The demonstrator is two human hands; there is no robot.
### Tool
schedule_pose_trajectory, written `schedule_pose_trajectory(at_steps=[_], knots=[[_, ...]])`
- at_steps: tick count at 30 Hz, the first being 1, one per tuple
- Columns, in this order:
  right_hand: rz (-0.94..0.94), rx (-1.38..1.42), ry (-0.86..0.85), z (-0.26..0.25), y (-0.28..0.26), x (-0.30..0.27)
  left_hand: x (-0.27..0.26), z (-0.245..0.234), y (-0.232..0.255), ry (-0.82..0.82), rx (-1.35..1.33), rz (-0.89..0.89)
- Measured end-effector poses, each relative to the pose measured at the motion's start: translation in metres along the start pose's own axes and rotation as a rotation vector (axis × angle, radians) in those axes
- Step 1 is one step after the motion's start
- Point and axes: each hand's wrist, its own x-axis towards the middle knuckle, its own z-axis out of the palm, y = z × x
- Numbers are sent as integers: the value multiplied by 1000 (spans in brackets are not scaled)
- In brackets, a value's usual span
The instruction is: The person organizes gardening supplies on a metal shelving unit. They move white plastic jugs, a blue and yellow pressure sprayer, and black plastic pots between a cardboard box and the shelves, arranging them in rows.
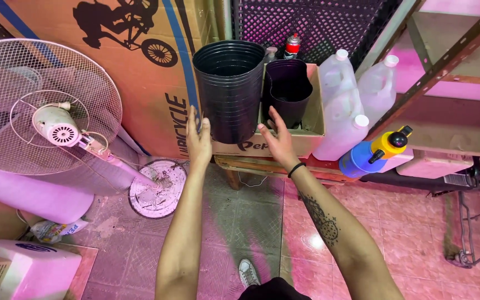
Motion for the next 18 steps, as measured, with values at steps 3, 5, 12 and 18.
schedule_pose_trajectory(at_steps=[3, 5, 12, 18], knots=[[-32, -21, -63, -29, 14, -30, -33, 1, 7, 37, 31, 48], [-11, -23, -47, -53, 8, -62, -62, 2, 15, 4, 51, 75], [-97, 152, 40, -185, 31, -169, -167, 73, -27, -88, 70, 266], [-31, 71, 164, -362, 40, -263, -288, 211, 28, -203, -56, 168]])
